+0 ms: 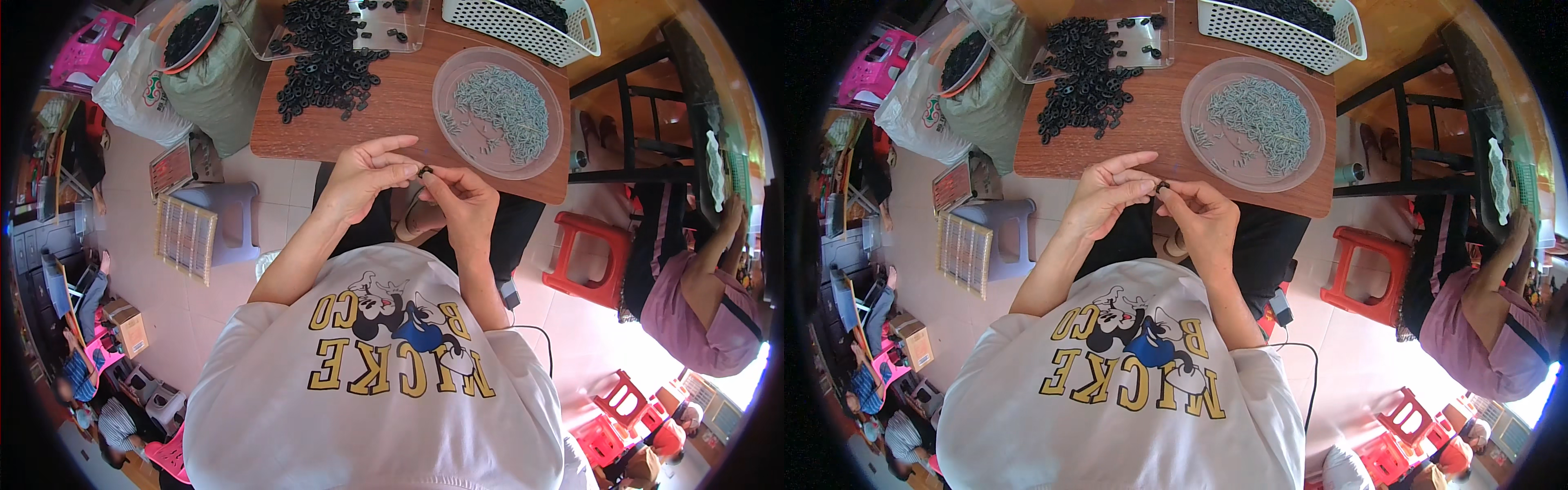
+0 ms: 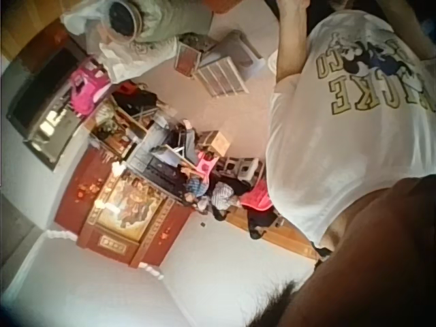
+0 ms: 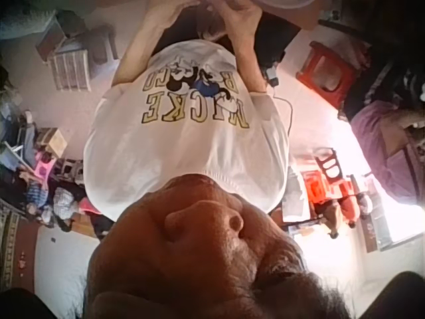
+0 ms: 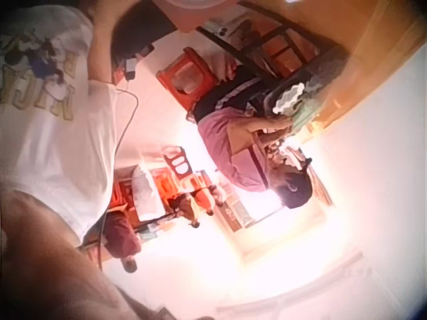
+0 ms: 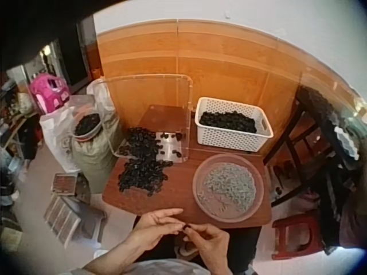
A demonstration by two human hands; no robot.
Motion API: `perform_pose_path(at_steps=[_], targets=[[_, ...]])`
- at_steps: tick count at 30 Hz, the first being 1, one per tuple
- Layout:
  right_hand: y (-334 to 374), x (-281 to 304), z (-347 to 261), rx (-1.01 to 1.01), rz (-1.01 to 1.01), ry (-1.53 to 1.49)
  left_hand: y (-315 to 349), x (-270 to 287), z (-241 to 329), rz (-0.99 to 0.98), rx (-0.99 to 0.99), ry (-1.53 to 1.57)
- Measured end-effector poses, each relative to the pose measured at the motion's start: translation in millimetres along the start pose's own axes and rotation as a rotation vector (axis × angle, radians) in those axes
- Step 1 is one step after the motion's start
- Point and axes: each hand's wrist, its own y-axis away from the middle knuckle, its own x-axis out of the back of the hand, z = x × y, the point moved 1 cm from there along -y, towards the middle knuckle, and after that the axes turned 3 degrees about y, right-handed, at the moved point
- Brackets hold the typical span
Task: The person sits at a table and repeatedly picks up small black plastic components and light blue fasteners. They insert the fasteners into the plastic components by hand and place the assembled units into a white basket.
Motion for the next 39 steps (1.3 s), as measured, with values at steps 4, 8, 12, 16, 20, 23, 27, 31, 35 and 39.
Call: perform_pose_path(at_steps=[4,8,12,16,20,23,27,31,35,39], targets=[[2,0,1,-0.002,0.013,0.062,0,1,-2,0.003,-0.030,-0.042],[8,-1,4,0.088,0.065,0.221,2,-3,-1,0.018,-0.064,-0.149],[11,-7,-2,0.240,0.076,0.423,5,-5,2,0.050,-0.050,-0.214],[2,-4,5,0.031,0.064,0.188,-3,2,-5,0.011,-0.070,-0.127],[1,-4,14,0.106,0.084,0.119,-7,4,-11,0.011,-0.031,-0.012],[0,-3,16,0.137,0.091,0.151,-9,5,-12,0.011,-0.006,0.037],[0,-4,16,0.269,0.103,0.251,-8,5,-8,0.037,0.027,0.082],[2,-5,8,0.329,0.122,0.340,-9,5,-10,0.037,0.003,0.026],[3,-4,7,0.273,0.119,0.316,-8,4,-12,0.029,-0.033,-0.003],[3,-4,12,0.190,0.112,0.255,-7,2,-11,0.033,-0.056,-0.048]])
